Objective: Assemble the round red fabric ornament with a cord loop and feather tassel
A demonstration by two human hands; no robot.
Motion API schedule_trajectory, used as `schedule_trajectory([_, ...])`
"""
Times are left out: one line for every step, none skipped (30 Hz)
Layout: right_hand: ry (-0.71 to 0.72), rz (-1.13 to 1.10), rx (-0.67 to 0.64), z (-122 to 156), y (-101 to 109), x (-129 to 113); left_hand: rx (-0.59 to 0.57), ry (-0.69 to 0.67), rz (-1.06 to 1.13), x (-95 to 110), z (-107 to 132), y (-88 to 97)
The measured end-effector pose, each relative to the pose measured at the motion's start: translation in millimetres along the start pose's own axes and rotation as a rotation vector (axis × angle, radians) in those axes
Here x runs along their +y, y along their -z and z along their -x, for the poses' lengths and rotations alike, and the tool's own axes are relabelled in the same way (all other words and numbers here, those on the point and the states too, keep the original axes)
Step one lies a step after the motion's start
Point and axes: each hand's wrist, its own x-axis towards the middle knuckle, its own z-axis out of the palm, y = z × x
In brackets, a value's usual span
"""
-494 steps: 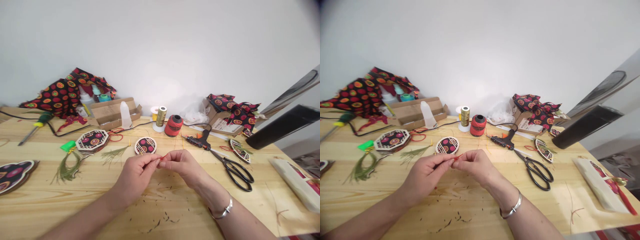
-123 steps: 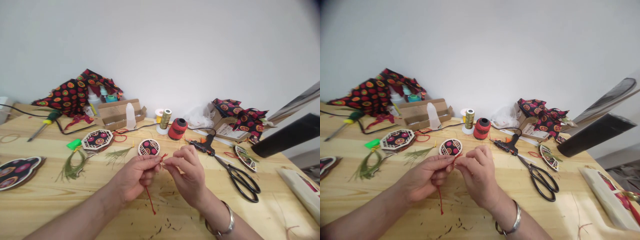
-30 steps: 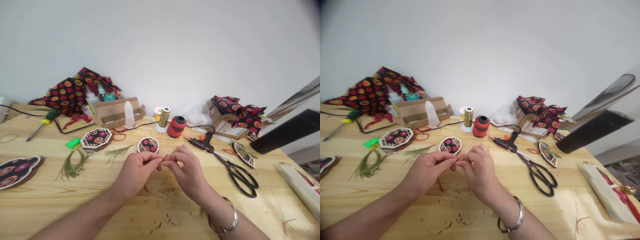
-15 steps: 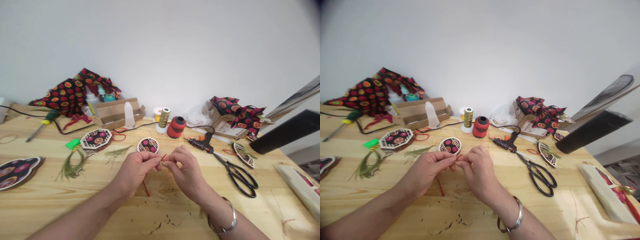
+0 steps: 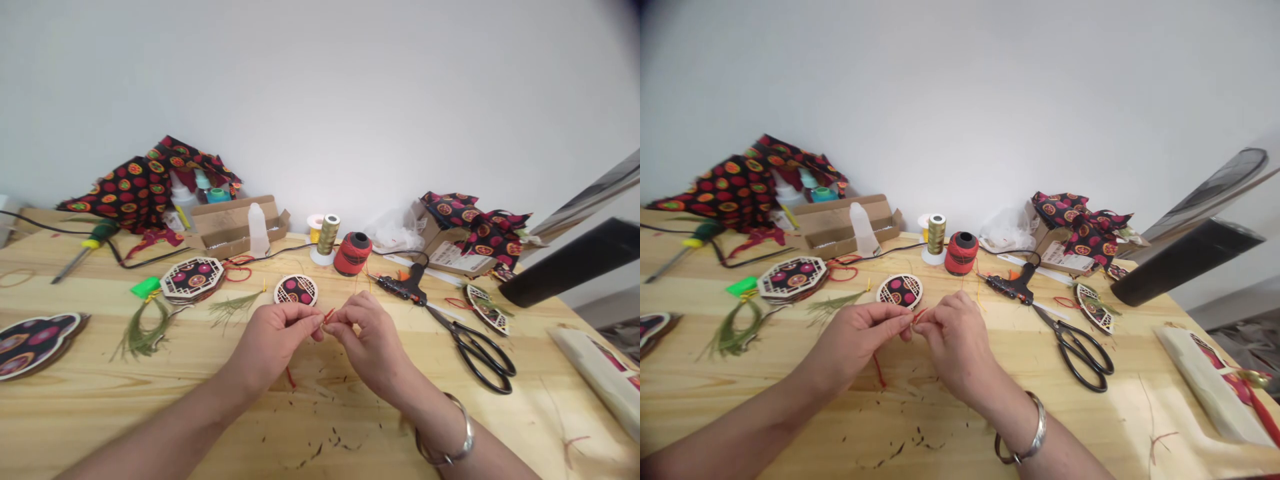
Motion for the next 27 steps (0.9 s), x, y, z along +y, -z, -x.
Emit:
schedule_trajectory([-0.003, 0.006, -0.003, 0.2, 0.1, 0.1, 0.003, -0.008, -0.024, 0.5, 0.4, 0.1])
schedule_trajectory([-0.004, 0.009, -0.007, 0.5, 0.2, 0.2, 0.006, -0.015, -0.044, 0.9, 0.7, 0.2])
schedule_trajectory([-0.003, 0.011, -0.009, 0.8, 0.3, 0.1, 0.012, -0.02, -0.058, 1.2, 0.8, 0.2])
schedule_trajectory([0.0, 0.011, -0.012, 1.2, 0.5, 0.1, 0.018, -0.023, -0.066, 1.5, 0.9, 0.1])
schedule_trajectory([0.004, 0.009, -0.014, 1.6, 0.5, -0.1, 0.023, -0.023, -0.069, 1.7, 0.8, 0.0])
schedule_trajectory([0.008, 0.007, -0.016, 1.9, 0.6, -0.2, 0.025, -0.019, -0.07, 1.9, 0.8, -0.1])
schedule_trajectory([0.013, 0.006, -0.018, 2.2, 0.6, -0.3, 0.022, -0.015, -0.071, 2.1, 0.8, -0.2])
schedule_trajectory([0.019, 0.006, -0.017, 2.3, 0.6, -0.5, 0.026, -0.015, -0.073, 2.2, 0.8, -0.2])
schedule_trajectory([0.025, 0.007, -0.013, 2.3, 0.6, -0.7, 0.019, -0.012, -0.078, 2.2, 1.0, -0.1])
schedule_trajectory([0.029, 0.009, -0.009, 2.2, 0.6, -0.9, 0.019, -0.018, -0.082, 2.2, 1.3, 0.0])
schedule_trajectory([0.031, 0.013, -0.005, 2.0, 0.6, -1.2, 0.02, -0.022, -0.086, 2.0, 1.6, 0.1])
schedule_trajectory([0.032, 0.018, -0.002, 1.7, 0.7, -1.4, 0.019, -0.024, -0.088, 1.7, 1.9, 0.2])
schedule_trajectory([0.031, 0.02, 0.001, 1.4, 0.8, -1.7, 0.019, -0.027, -0.089, 1.5, 2.0, 0.2])
schedule_trajectory([0.029, 0.02, 0.003, 1.1, 0.9, -2.0, 0.02, -0.025, -0.087, 1.3, 2.0, 0.1])
schedule_trajectory([0.028, 0.019, 0.003, 0.9, 0.9, -2.1, 0.021, -0.021, -0.084, 1.1, 1.6, -0.2])
schedule_trajectory([0.029, 0.016, 0.004, 0.7, 0.9, -2.1, 0.024, -0.017, -0.081, 1.0, 1.1, -0.5])
schedule_trajectory([0.029, 0.014, 0.006, 0.7, 0.9, -2.0, 0.027, -0.015, -0.078, 1.0, 0.5, -0.8])
schedule_trajectory([0.03, 0.011, 0.008, 0.8, 0.7, -1.7, 0.029, -0.015, -0.076, 1.0, -0.2, -1.1])
schedule_trajectory([0.031, 0.009, 0.009, 0.9, 0.6, -1.4, 0.029, -0.017, -0.076, 1.2, -0.8, -1.4])
schedule_trajectory([0.032, 0.008, 0.009, 1.0, 0.4, -1.2, 0.028, -0.018, -0.074, 1.4, -1.1, -1.4])
schedule_trajectory([0.032, 0.006, 0.011, 1.2, 0.4, -1.0, 0.025, -0.018, -0.071, 1.6, -1.2, -1.3])
schedule_trajectory([0.032, 0.004, 0.013, 1.4, 0.4, -1.0, 0.022, -0.016, -0.067, 2.0, -1.0, -1.2])
schedule_trajectory([0.032, 0.001, 0.014, 1.5, 0.5, -1.2, 0.02, -0.014, -0.063, 2.3, -0.7, -0.9])
schedule_trajectory([0.032, -0.003, 0.015, 1.5, 0.6, -1.4, 0.02, -0.011, -0.06, 2.7, -0.2, -0.6])
schedule_trajectory([0.034, -0.007, 0.016, 1.5, 0.9, -1.8, 0.022, -0.011, -0.059, 3.1, 0.3, -0.3])
schedule_trajectory([0.037, -0.011, 0.013, 1.4, 1.1, -2.1, 0.024, -0.012, -0.058, 3.3, 0.7, 0.0])
schedule_trajectory([0.038, -0.013, 0.011, 1.3, 1.3, -2.4, 0.025, -0.012, -0.059, 3.5, 1.0, 0.2])
